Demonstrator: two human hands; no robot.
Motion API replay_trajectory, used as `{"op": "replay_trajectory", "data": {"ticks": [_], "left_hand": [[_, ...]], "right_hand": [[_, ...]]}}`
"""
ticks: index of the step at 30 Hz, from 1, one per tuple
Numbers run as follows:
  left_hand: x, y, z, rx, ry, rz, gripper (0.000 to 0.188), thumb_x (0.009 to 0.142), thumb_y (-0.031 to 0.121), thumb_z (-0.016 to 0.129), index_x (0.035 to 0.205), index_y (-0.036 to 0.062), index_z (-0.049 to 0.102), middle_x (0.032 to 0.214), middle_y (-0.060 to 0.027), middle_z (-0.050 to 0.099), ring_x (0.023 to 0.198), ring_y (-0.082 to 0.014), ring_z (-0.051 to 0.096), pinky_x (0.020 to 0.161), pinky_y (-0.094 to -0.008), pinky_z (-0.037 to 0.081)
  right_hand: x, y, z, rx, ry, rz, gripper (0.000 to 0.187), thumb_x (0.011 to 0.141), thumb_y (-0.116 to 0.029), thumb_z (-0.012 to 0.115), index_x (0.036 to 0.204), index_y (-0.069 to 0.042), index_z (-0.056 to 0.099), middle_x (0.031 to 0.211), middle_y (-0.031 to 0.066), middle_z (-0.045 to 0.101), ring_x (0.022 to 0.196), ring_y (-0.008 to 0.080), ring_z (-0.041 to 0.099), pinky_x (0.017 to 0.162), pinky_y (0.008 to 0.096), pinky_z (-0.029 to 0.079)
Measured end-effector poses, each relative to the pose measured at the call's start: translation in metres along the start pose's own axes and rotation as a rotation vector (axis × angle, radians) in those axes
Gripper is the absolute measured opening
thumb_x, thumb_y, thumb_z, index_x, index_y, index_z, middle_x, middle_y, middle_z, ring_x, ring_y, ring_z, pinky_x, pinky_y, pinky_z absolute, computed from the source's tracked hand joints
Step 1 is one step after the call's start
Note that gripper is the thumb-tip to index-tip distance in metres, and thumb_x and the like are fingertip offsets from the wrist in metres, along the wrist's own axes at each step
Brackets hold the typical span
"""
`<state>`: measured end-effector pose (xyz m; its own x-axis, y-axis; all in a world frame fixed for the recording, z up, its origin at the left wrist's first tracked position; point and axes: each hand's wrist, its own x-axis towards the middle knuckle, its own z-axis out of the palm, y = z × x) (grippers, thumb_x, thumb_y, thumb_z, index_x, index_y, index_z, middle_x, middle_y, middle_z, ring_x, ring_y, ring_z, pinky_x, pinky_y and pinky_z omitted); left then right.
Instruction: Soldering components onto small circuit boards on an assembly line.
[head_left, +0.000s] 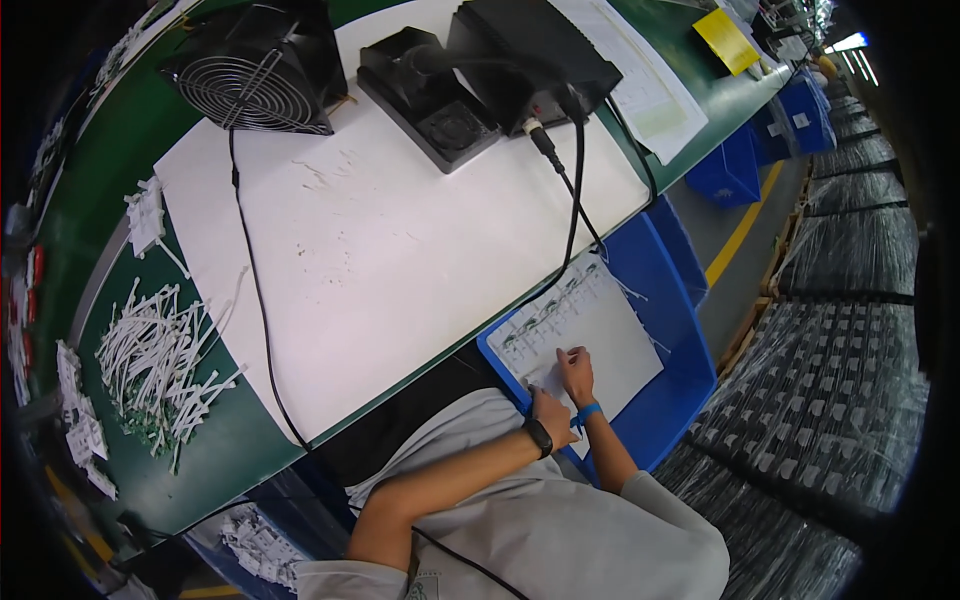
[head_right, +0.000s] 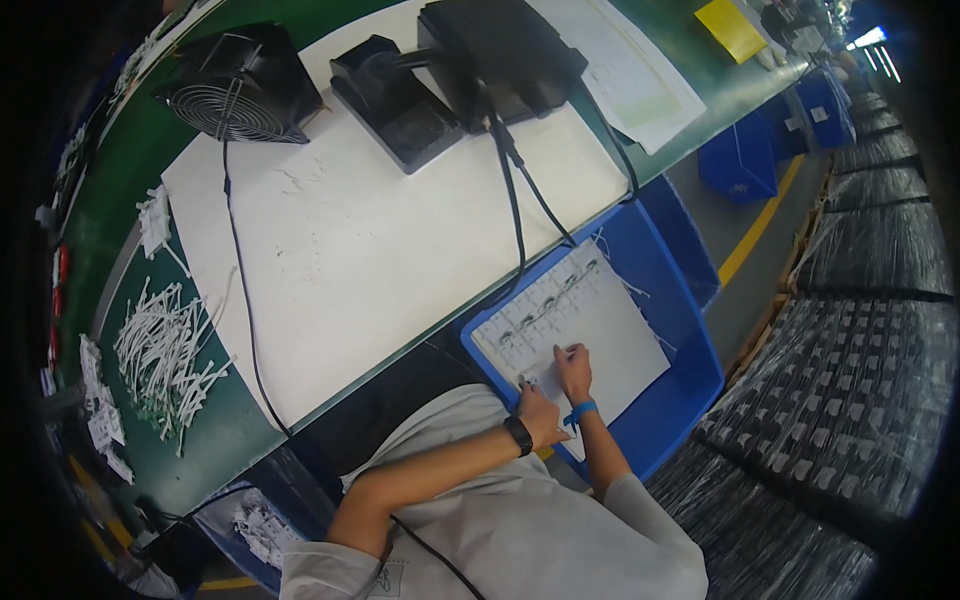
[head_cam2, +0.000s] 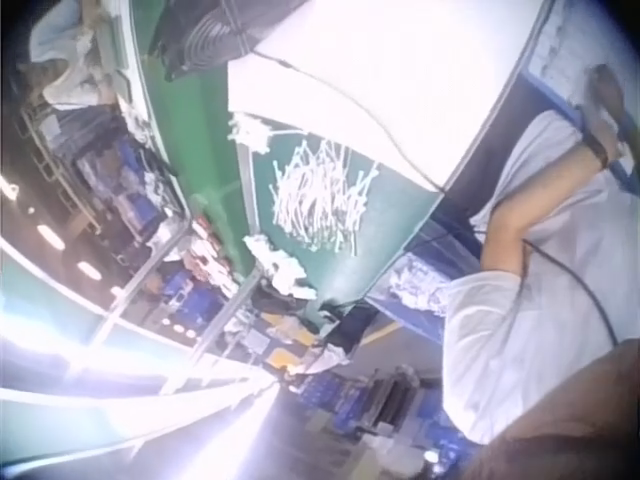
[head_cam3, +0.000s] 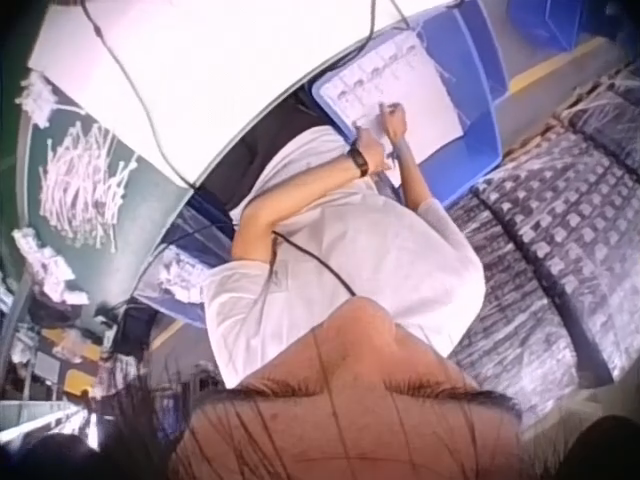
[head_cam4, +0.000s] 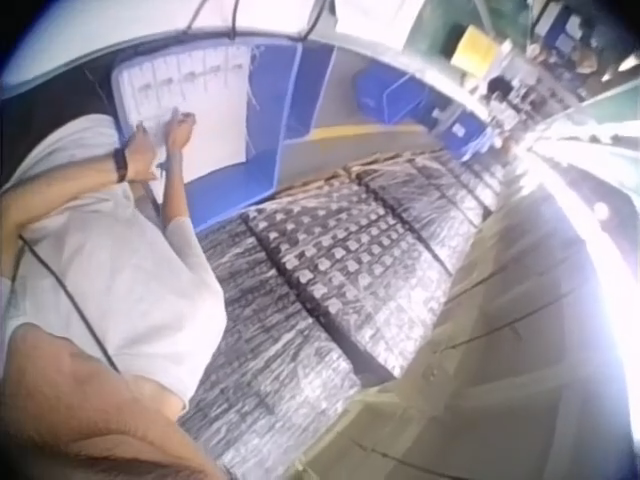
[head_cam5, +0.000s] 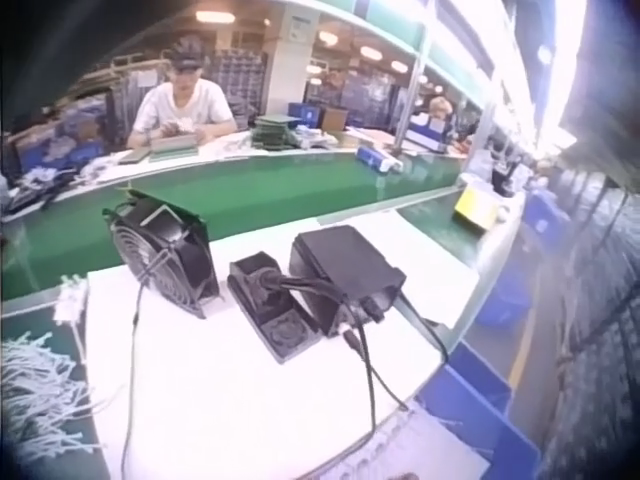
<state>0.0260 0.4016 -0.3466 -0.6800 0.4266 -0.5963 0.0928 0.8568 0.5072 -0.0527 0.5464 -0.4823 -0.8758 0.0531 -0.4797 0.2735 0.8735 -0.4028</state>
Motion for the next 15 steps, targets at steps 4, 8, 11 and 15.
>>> {"op": "replay_trajectory", "data": {"ticks": [4,8,11,15], "left_hand": [[-0.018,0.004,-0.014,0.154,0.047,-0.058,0.087,0.077,0.076,0.065,0.117,-0.0011,0.074,0.124,-0.0252,0.067,0.128,-0.0431,0.051,0.115,-0.0615,0.024],[-0.049,0.005,-0.016,0.21,0.012,0.05,0.094,0.079,0.076,0.063,0.126,-0.0052,0.067,0.127,-0.0236,0.065,0.132,-0.0416,0.048,0.119,-0.063,0.015],[-0.063,0.004,-0.004,0.095,0.184,0.213,0.084,0.088,0.066,0.061,0.129,-0.0082,0.062,0.128,-0.0259,0.063,0.131,-0.0404,0.048,0.12,-0.059,0.015],[-0.065,-0.003,0.002,0.014,0.264,0.252,0.079,0.089,0.062,0.061,0.126,-0.0076,0.063,0.125,-0.0257,0.063,0.128,-0.04,0.05,0.12,-0.0565,0.018]], "right_hand": [[-0.03,0.016,-0.008,0.078,-0.059,-0.522,0.053,0.076,-0.003,0.063,0.129,-0.005,0.056,0.13,0.024,0.052,0.123,0.0446,0.049,0.106,0.0487,0.043],[-0.055,-0.014,-0.019,-0.124,-0.178,-0.737,0.068,0.066,0.004,0.065,0.133,-0.009,0.056,0.139,0.0209,0.05,0.133,0.0442,0.045,0.109,0.0505,0.041],[-0.048,0.002,-0.01,-0.214,-0.218,-0.824,0.068,0.065,0.002,0.069,0.132,-0.009,0.056,0.139,0.0202,0.051,0.133,0.0437,0.045,0.109,0.0495,0.041],[-0.049,0.012,-0.005,-0.267,-0.193,-0.817,0.068,0.065,-0.001,0.072,0.131,-0.008,0.056,0.139,0.0204,0.051,0.134,0.0423,0.045,0.108,0.0487,0.042]]}}
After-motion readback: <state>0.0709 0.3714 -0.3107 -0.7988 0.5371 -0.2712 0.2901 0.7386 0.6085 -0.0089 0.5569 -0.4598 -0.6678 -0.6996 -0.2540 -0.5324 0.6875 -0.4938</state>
